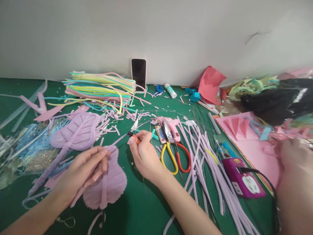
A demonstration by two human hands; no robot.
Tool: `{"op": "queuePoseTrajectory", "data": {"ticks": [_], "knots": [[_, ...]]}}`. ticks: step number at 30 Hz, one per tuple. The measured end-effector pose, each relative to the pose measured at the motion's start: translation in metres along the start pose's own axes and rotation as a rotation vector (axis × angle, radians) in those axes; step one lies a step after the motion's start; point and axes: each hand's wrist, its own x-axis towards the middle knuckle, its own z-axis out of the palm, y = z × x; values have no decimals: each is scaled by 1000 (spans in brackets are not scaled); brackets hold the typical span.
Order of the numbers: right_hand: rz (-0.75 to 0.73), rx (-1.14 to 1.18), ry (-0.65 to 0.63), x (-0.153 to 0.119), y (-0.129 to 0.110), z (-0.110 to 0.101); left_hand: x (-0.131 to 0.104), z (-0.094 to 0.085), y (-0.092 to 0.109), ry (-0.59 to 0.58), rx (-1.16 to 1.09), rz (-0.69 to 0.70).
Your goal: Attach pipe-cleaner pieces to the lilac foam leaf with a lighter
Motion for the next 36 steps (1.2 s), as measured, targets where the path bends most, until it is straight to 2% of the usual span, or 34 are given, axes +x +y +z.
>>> {"op": "queuePoseTrajectory", "data": {"ticks": [3,8,14,17,32,36], "knots": [[-22,107,-24,-1,4,-1,0,-1,1,14,-34,10],[47,265,-73,-2,9,1,0,-1,-1,41,-107,17],[183,658,-134,2,0,1,0,-1,-1,15,-175,-29],[215,767,-177,2,-4,0,1,-3,-2,16,-194,-12],[229,826,-202,1,-3,-1,2,-5,-6,3,-193,32],[246,833,-224,1,-7,-1,3,-6,-7,-17,-232,4]]}}
